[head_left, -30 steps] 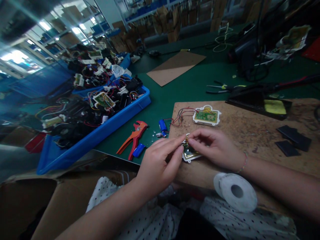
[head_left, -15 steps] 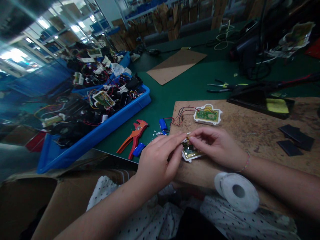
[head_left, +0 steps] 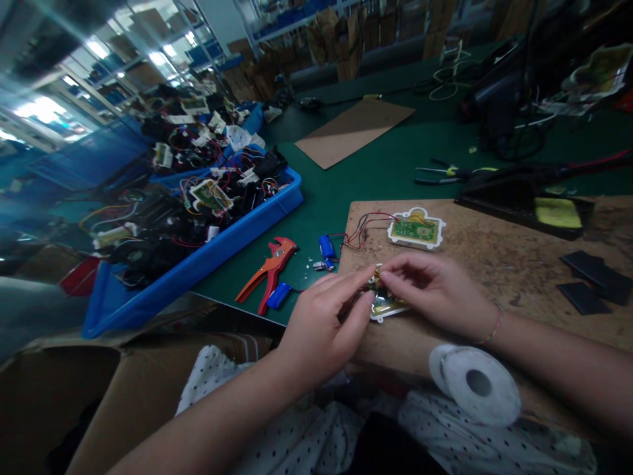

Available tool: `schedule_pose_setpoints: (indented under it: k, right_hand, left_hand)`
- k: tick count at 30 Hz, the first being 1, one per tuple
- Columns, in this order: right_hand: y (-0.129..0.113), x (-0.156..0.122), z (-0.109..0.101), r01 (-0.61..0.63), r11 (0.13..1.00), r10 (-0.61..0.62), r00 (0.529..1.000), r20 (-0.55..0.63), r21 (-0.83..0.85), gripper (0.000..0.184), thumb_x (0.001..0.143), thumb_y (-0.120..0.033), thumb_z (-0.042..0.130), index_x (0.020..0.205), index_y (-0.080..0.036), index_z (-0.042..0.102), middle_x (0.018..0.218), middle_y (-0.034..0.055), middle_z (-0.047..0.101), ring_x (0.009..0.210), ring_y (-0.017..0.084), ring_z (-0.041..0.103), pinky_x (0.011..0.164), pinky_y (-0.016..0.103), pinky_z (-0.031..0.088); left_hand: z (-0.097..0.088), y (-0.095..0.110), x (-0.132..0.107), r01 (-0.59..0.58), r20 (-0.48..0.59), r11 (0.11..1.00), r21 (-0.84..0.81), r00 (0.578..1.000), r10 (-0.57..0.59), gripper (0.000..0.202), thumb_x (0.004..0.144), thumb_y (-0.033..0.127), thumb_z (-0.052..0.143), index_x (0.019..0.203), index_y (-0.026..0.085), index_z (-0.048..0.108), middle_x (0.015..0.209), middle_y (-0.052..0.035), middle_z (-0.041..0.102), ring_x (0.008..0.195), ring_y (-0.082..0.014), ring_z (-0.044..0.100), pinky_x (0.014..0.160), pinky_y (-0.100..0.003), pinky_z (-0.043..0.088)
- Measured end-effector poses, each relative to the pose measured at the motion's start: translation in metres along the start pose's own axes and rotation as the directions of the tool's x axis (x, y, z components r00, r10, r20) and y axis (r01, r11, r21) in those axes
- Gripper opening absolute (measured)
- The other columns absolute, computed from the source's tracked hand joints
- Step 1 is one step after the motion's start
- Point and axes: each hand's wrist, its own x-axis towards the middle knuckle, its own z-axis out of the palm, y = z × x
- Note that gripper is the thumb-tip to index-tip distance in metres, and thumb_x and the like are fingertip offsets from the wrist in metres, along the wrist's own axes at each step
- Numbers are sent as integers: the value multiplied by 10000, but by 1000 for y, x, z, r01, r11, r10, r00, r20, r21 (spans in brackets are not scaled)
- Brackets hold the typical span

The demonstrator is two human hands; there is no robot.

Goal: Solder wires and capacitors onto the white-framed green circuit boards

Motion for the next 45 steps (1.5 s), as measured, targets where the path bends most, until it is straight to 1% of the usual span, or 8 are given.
schedule_pose_setpoints:
  k: [5,7,11,19,28,34,38,45]
  right_hand:
    - [2,-1,-1,-7,998,5,999,-40,-55,227,899,-408,657,937,-188,696,801,19,691,634,99,597,546,212,470]
    - [3,-1,-2,-2,997,-3,998,-58,-72,233,898,-419,658,942,-193,696,794,16,686,622,98,593,534,212,468]
    - [3,-1,-1,7,992,-19,995,-97,-124,233,902,-426,649,929,-200,697,781,18,683,612,100,583,516,215,454]
    - [4,-1,0,16,983,-37,993,-113,-182,216,898,-409,656,929,-202,705,791,25,702,617,106,605,518,216,470]
    - [0,0,0,84,968,-119,983,-139,-237,159,897,-348,659,904,-196,706,772,17,712,600,99,627,514,201,494]
    - [3,-2,-2,187,899,-251,961,-116,-397,67,892,-265,672,939,-229,704,811,-12,728,660,83,658,574,179,512]
    - [0,-4,-2,275,816,-355,933,-65,-509,108,886,-207,679,987,-245,694,845,-25,737,710,78,672,648,183,524]
    - [-4,-5,-2,322,760,-390,921,0,-564,124,893,-187,669,1002,-244,682,883,-19,749,754,95,694,695,204,531]
  left_hand:
    - [-51,-33,4,234,21,855,463,961,-275,386,994,311,461,1348,204,573,1348,-82,650,1198,-252,632,1036,-415,499]
    - [-77,-56,-2,332,77,589,737,825,-560,447,975,388,420,1360,198,545,1313,-132,646,1151,-343,643,925,-496,536]
    - [-107,-94,-26,339,178,546,766,705,-687,602,879,481,515,1329,84,566,1228,-222,655,1063,-385,675,867,-473,552]
    - [-92,-106,-45,340,164,522,782,696,-699,947,830,531,514,1583,51,198,1451,-244,462,1307,-383,519,1055,-447,458]
    - [-110,-115,-20,452,-42,415,790,714,-699,547,833,429,489,1220,62,609,1076,-249,625,1015,-446,631,846,-532,502]
    - [-100,-49,-39,678,124,725,-124,735,-666,438,892,365,507,1294,191,527,1157,-97,667,1039,-305,630,930,-437,487]
    - [-56,-9,-65,660,501,264,-703,724,-474,400,871,348,523,1222,182,621,983,-94,705,903,-248,642,785,-334,520]
    - [-21,10,-70,635,657,-182,-750,685,-314,310,839,282,559,1086,137,675,1033,-131,709,815,-188,640,697,-256,521]
